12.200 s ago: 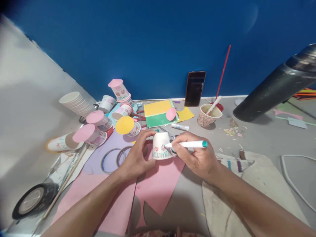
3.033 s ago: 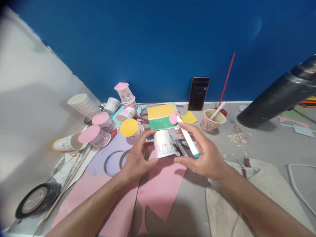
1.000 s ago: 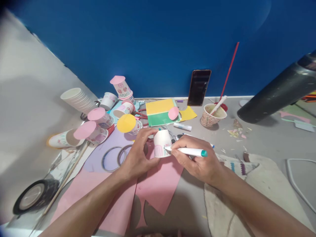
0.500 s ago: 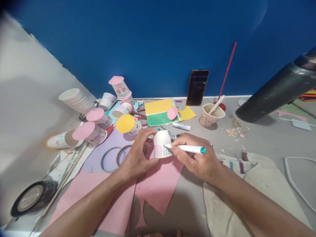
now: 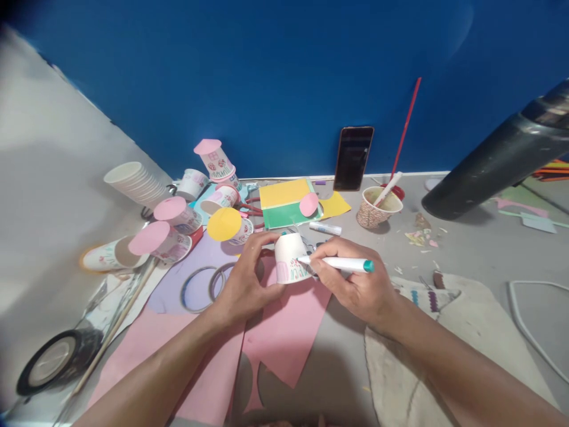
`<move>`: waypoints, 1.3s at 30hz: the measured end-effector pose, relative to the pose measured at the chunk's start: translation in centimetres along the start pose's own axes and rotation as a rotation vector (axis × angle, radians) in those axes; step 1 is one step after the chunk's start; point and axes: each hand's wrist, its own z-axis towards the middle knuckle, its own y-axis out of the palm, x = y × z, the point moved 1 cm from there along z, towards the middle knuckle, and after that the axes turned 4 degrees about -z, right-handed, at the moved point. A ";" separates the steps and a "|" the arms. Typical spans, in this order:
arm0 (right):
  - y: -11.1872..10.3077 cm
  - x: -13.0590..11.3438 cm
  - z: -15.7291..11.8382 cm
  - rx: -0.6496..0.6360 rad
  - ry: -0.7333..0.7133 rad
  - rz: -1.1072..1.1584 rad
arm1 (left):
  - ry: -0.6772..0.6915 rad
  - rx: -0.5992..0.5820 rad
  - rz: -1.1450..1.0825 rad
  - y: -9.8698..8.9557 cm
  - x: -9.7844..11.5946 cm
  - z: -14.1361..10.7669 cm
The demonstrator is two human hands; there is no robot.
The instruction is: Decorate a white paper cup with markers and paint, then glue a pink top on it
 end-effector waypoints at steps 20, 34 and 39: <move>0.0 0.1 0.0 -0.011 0.026 0.061 | 0.009 -0.019 0.006 0.1 0.2 0.0; -0.1 0.4 -0.2 -0.004 0.034 0.067 | -0.018 0.006 -0.021 0.0 0.3 0.1; 0.0 0.5 -0.1 0.011 0.035 0.074 | -0.013 0.001 -0.027 0.0 0.3 0.1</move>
